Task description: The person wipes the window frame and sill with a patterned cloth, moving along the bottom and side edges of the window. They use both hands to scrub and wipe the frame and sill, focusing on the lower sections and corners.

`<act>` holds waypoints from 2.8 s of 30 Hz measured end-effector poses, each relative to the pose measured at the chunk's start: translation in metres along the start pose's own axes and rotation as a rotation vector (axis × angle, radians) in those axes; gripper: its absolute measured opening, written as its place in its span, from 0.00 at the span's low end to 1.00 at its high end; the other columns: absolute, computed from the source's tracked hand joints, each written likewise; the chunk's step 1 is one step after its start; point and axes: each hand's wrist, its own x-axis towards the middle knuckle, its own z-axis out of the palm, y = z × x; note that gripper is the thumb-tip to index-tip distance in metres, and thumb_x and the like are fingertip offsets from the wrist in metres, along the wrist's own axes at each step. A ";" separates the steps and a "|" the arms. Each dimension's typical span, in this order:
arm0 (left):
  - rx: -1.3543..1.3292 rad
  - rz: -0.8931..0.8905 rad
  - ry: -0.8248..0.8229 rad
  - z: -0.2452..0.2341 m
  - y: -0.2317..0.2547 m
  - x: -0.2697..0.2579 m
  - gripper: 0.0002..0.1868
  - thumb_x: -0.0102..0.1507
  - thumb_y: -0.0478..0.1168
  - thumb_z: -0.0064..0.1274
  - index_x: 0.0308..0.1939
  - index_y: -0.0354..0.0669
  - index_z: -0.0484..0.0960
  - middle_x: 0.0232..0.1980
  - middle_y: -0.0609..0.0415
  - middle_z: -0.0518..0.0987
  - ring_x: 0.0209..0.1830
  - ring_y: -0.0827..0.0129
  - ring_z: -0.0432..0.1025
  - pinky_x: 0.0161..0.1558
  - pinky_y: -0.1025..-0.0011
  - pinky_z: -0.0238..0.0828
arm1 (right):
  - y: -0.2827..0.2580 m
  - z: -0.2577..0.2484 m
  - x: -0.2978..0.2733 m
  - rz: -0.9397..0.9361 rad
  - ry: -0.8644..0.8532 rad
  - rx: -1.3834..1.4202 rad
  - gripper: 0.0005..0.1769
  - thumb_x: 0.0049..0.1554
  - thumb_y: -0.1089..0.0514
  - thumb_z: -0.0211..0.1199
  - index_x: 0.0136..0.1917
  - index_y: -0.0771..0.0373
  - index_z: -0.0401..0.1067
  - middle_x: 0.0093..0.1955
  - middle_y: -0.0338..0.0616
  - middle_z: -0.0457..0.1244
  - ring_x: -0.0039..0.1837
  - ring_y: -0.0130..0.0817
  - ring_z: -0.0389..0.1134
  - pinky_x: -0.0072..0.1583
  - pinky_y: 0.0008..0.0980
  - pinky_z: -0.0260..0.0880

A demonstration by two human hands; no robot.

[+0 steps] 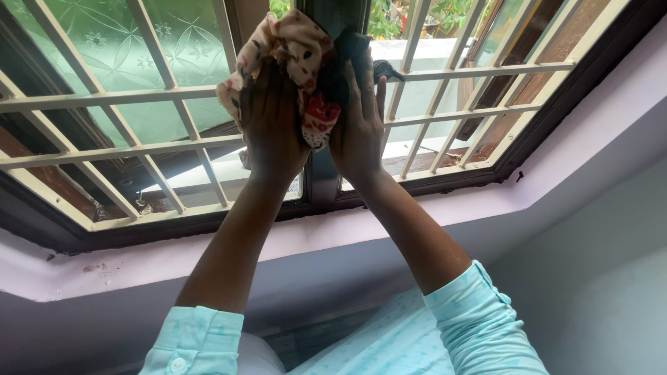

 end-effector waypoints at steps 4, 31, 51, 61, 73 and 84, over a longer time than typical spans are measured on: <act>-0.049 0.001 0.030 0.014 0.002 -0.027 0.23 0.67 0.43 0.59 0.62 0.33 0.78 0.67 0.37 0.76 0.73 0.44 0.68 0.77 0.45 0.54 | 0.007 0.014 -0.029 0.012 0.029 -0.018 0.33 0.69 0.53 0.54 0.81 0.69 0.52 0.85 0.66 0.42 0.88 0.61 0.37 0.86 0.58 0.44; -0.163 -0.284 -0.240 0.004 0.033 -0.195 0.17 0.60 0.33 0.60 0.52 0.36 0.82 0.48 0.43 0.84 0.46 0.52 0.81 0.51 0.59 0.79 | -0.013 0.019 -0.188 0.114 -0.229 0.085 0.31 0.55 0.67 0.61 0.72 0.73 0.64 0.76 0.81 0.49 0.72 0.71 0.59 0.70 0.54 0.64; -0.748 -0.754 0.069 0.035 0.030 -0.124 0.30 0.66 0.34 0.42 0.73 0.27 0.67 0.75 0.34 0.66 0.78 0.49 0.56 0.76 0.56 0.49 | 0.038 0.006 -0.106 0.588 0.152 0.501 0.19 0.67 0.60 0.50 0.66 0.70 0.72 0.71 0.58 0.53 0.70 0.45 0.66 0.69 0.35 0.69; -0.440 -0.478 -0.039 0.044 0.011 -0.151 0.24 0.69 0.37 0.41 0.69 0.35 0.73 0.66 0.38 0.77 0.71 0.46 0.68 0.73 0.58 0.60 | -0.012 0.036 -0.102 0.586 -0.065 0.429 0.32 0.65 0.56 0.52 0.78 0.70 0.50 0.67 0.62 0.63 0.68 0.52 0.67 0.68 0.45 0.66; -0.256 -0.407 -0.257 0.028 0.009 -0.167 0.20 0.60 0.36 0.58 0.55 0.29 0.80 0.52 0.34 0.82 0.59 0.43 0.74 0.68 0.54 0.65 | 0.024 0.047 -0.188 0.430 -0.211 0.024 0.22 0.61 0.60 0.55 0.66 0.71 0.66 0.63 0.68 0.64 0.73 0.64 0.58 0.76 0.60 0.48; -0.079 -0.255 -0.158 0.023 0.001 -0.181 0.15 0.57 0.31 0.56 0.46 0.26 0.81 0.47 0.34 0.82 0.60 0.41 0.75 0.64 0.54 0.71 | 0.015 0.020 -0.180 0.397 -0.141 0.045 0.14 0.52 0.65 0.65 0.53 0.66 0.74 0.52 0.57 0.68 0.60 0.51 0.69 0.62 0.48 0.70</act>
